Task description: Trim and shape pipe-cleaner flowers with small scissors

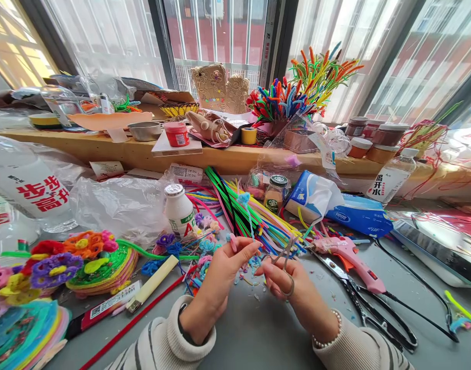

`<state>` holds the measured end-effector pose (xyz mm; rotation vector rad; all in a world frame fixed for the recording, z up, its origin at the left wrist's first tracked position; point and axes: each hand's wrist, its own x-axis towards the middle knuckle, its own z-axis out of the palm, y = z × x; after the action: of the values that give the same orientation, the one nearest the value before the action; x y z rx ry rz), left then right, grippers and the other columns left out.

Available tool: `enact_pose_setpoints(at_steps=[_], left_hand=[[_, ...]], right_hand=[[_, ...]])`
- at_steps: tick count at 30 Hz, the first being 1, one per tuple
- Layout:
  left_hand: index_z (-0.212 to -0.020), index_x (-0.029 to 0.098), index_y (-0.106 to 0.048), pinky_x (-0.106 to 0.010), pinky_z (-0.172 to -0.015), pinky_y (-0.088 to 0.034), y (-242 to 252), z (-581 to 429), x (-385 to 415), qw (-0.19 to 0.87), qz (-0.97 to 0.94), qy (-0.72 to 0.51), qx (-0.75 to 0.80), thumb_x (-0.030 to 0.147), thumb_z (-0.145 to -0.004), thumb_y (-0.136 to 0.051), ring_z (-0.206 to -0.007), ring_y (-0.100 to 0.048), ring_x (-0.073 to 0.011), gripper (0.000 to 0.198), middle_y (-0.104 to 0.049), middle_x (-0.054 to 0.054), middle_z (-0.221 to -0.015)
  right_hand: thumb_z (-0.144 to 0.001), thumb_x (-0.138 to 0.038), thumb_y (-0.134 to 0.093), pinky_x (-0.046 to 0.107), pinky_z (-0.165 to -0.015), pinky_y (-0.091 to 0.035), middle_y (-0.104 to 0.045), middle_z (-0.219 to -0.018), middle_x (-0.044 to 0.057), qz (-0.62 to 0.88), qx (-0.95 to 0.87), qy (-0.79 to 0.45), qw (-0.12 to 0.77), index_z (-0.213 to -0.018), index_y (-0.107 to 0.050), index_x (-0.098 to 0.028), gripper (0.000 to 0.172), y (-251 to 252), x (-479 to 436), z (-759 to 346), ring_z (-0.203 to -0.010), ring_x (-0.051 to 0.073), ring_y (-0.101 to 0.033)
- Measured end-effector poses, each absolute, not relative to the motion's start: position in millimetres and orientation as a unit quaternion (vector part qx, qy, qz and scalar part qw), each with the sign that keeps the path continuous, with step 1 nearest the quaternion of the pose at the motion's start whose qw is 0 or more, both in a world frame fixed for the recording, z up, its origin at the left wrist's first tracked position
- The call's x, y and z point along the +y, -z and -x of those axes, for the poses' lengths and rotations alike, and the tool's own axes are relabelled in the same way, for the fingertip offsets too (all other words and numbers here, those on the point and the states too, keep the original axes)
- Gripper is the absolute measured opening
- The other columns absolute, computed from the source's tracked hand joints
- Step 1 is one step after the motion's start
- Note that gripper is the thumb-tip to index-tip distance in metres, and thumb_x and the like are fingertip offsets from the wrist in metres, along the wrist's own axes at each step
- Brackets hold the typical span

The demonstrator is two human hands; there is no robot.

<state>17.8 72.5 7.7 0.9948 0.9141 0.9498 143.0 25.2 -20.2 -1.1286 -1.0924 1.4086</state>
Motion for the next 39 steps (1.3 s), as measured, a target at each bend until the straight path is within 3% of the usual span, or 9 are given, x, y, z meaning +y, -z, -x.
enact_pose_setpoints(at_steps=[6,14,39], left_hand=[[-0.064,0.015,-0.058,-0.02,-0.05,-0.028,-16,-14,74,0.655,-0.468,-0.44,0.399,0.028,-0.06,-0.064,-0.051,-0.034,-0.0067,0.016,-0.045,0.004,-0.056],[-0.063,0.015,-0.057,-0.021,-0.049,-0.026,-15,-12,74,0.698,-0.435,-0.441,0.359,0.029,-0.06,-0.064,-0.049,-0.03,-0.0052,0.016,-0.04,0.005,-0.055],[-0.065,0.015,-0.055,-0.02,-0.048,-0.023,-15,-8,75,0.725,-0.454,-0.374,0.36,0.03,-0.064,-0.061,-0.049,-0.027,-0.0054,0.016,-0.034,0.006,-0.055]], right_hand=[[-0.069,-0.066,-0.03,0.02,-0.044,-0.026,-0.041,-0.054,-0.002,0.472,-0.632,-0.48,0.384,-0.063,-0.057,-0.012,0.061,17,22,-146,-0.046,0.007,-0.035],[-0.065,-0.073,-0.02,0.022,-0.049,-0.029,-0.047,-0.056,0.001,0.421,-0.735,-0.447,0.287,-0.062,-0.058,-0.012,0.072,12,19,-147,-0.052,0.01,-0.04],[-0.06,-0.072,-0.032,0.023,-0.048,-0.025,-0.043,-0.051,0.001,0.432,-0.736,-0.436,0.286,-0.047,-0.053,-0.014,0.062,13,18,-148,-0.051,0.011,-0.036]])
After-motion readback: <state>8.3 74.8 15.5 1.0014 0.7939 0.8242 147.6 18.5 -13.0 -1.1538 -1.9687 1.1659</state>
